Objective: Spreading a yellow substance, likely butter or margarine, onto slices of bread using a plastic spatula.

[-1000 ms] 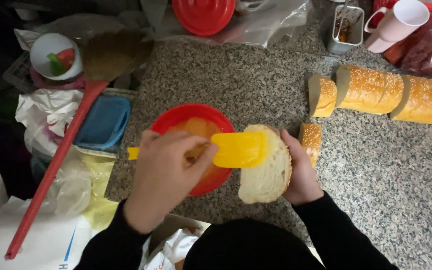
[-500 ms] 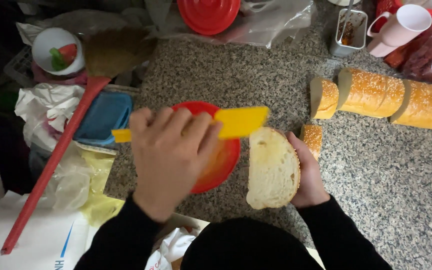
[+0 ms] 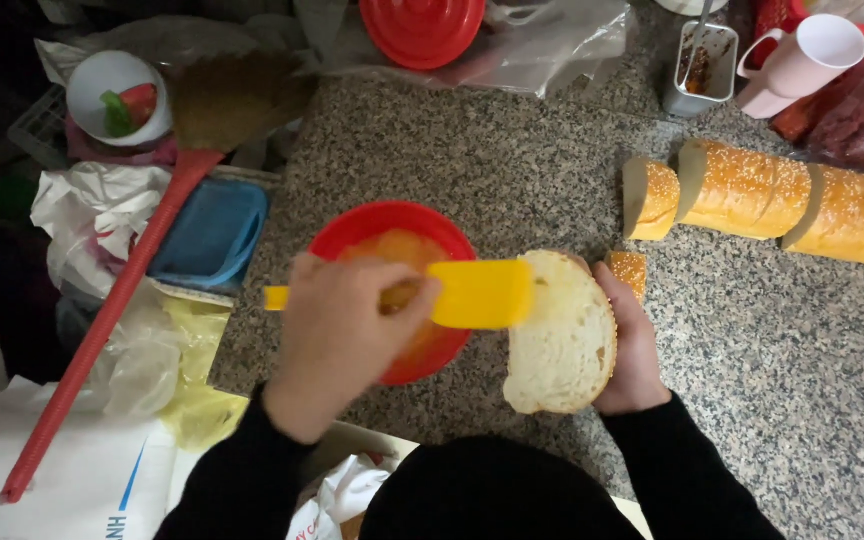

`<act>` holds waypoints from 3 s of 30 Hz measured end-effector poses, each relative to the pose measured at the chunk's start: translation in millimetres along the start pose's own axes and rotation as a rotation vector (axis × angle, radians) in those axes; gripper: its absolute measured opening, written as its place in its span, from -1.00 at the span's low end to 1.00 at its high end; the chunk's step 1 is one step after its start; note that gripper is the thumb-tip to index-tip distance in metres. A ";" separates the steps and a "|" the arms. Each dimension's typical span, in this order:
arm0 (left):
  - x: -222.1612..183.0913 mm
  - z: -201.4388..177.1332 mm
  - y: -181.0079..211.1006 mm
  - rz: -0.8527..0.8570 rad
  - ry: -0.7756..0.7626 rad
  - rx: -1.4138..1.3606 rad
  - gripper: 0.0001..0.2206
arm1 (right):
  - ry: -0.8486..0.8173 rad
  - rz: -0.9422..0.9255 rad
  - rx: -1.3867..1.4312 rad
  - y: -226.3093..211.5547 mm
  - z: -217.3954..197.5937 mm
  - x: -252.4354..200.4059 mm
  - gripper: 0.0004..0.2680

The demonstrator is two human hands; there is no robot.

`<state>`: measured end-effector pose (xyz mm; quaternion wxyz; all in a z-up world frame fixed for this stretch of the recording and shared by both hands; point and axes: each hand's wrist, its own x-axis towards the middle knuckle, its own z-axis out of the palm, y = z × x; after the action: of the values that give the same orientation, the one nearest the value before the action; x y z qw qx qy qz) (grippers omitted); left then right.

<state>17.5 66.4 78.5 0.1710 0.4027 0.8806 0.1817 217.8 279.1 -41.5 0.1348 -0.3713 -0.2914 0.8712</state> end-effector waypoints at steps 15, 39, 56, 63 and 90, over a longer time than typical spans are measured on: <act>-2.1 -9.2 16.6 0.157 0.102 -0.089 -0.72 | 0.070 0.115 0.053 1.3 0.6 -3.4 -0.59; 27.8 76.0 -7.0 -0.025 0.027 0.638 -0.80 | 0.268 0.068 0.042 6.2 20.9 -9.4 -0.49; 29.0 95.2 -21.0 0.020 0.163 0.520 -0.82 | 0.188 0.086 0.021 14.9 -6.6 1.6 -0.45; 25.4 92.4 -25.8 0.066 0.229 0.472 -0.84 | 0.223 0.083 0.014 15.5 0.4 -1.2 -0.46; -29.6 45.1 3.3 0.713 0.739 0.678 -0.91 | 0.051 0.082 0.090 -1.9 48.8 9.6 -0.42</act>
<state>58.1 53.8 45.1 -0.3545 0.6149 0.7014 0.0653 175.8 265.0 -18.7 0.1227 -0.3984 -0.2329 0.8786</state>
